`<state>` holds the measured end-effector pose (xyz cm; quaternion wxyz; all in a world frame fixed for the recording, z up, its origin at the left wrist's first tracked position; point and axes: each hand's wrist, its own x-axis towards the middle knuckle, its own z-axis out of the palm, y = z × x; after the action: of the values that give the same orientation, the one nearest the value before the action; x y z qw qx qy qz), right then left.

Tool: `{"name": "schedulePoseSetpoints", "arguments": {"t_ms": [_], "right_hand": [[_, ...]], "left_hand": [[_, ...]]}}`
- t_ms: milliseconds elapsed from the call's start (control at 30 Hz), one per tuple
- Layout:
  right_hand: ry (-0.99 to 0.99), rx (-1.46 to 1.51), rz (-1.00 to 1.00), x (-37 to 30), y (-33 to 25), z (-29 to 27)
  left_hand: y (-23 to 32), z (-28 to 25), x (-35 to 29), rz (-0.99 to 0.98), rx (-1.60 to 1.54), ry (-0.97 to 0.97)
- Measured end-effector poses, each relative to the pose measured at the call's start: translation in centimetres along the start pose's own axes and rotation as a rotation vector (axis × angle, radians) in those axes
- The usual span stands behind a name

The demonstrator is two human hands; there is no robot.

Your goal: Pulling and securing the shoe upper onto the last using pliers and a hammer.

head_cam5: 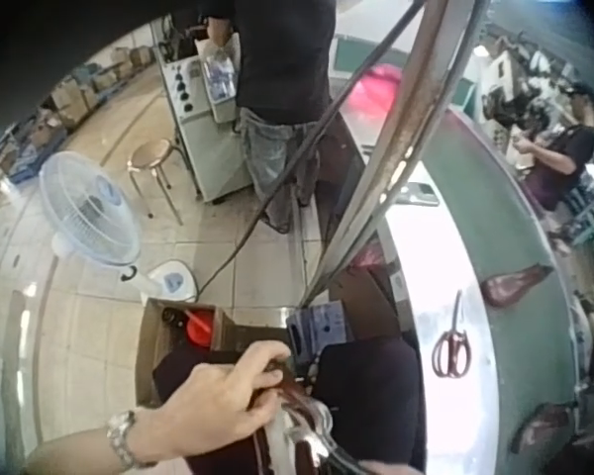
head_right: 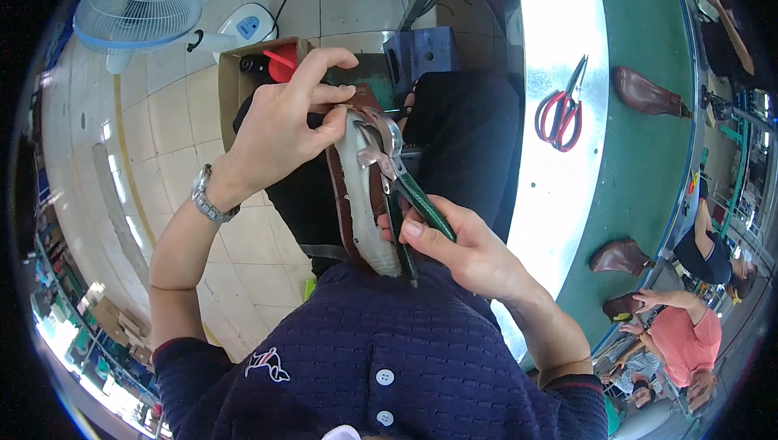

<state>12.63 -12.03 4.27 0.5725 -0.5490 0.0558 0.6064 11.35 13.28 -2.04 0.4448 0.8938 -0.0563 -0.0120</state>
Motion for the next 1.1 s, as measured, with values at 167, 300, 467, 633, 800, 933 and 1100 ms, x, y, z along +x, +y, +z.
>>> {"name": "schedulePoseSetpoints", "arguments": {"t_ms": [167, 300, 467, 633, 800, 933, 1100], "right_hand": [[0.050, 0.083, 0.077, 0.7, -0.4, 1.7], [0.121, 0.055, 0.013, 0.8, 0.1, 2.9], [0.184, -0.062, -0.073, 1.2, -0.2, 3.2], [0.136, -0.088, -0.099, 0.9, -0.4, 1.3], [-0.046, -0.060, 0.076, 0.9, -2.5, -0.7], [-0.018, -0.112, 0.142, 1.2, -2.5, -1.7], [-0.034, -0.224, 0.054, 1.4, -2.2, -2.1]], "left_hand": [[0.0, -0.4, -0.2, -0.129, -0.157, -0.006], [-0.1, -0.2, -0.2, -0.102, -0.156, 0.025], [-0.4, -0.6, 0.2, -0.149, -0.334, 0.004], [-2.2, -0.1, 0.1, -0.189, -0.582, 0.011], [-6.1, 6.8, 1.2, -0.232, -1.009, -0.087], [-6.2, 6.5, 1.6, -0.402, -1.010, -0.299], [-6.6, 6.6, 2.1, -0.248, -0.865, -0.318]]}}
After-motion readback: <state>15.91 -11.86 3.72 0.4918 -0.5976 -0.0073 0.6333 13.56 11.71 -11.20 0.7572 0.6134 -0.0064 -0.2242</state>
